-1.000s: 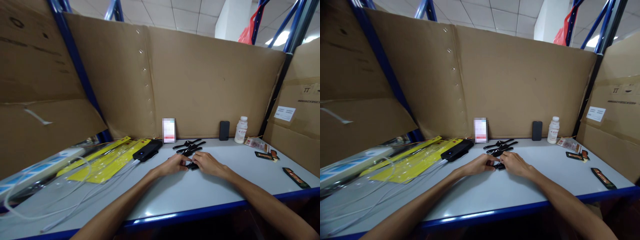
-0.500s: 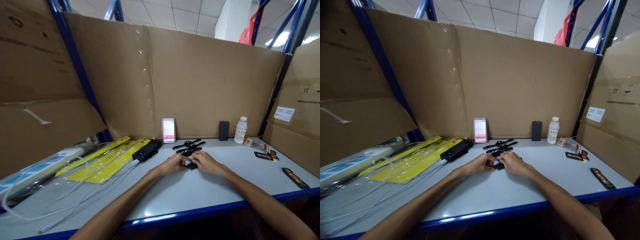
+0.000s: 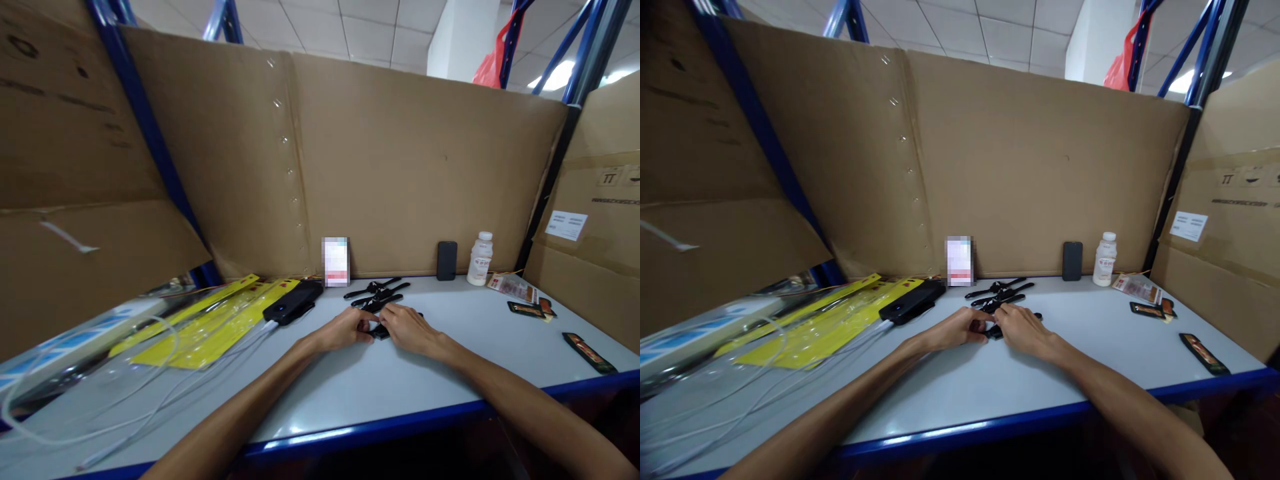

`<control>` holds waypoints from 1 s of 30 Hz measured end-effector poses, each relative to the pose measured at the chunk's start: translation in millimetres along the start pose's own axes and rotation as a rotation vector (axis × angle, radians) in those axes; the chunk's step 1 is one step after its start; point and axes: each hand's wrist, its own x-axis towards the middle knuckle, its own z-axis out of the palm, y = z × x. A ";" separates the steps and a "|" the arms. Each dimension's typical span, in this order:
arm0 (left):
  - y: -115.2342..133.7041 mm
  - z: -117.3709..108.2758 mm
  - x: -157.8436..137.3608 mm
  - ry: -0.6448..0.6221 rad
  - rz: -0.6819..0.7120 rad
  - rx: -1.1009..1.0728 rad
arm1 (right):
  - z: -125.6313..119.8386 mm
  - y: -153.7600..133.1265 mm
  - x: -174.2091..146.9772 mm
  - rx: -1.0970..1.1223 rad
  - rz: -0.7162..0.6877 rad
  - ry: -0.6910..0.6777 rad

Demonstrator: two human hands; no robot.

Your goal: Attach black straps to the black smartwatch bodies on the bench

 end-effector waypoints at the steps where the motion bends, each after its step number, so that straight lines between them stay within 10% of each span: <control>1: -0.6 -0.3 0.0 -0.005 0.003 -0.002 | -3.1 0.3 -0.5 0.023 0.003 -0.002; 23: -0.7 -1.3 -1.1 -0.028 0.031 0.000 | -2.2 2.3 -2.0 0.054 -0.027 0.030; 30: -8.0 1.0 1.5 -0.028 0.027 -0.003 | 2.0 0.9 7.5 0.258 0.180 0.051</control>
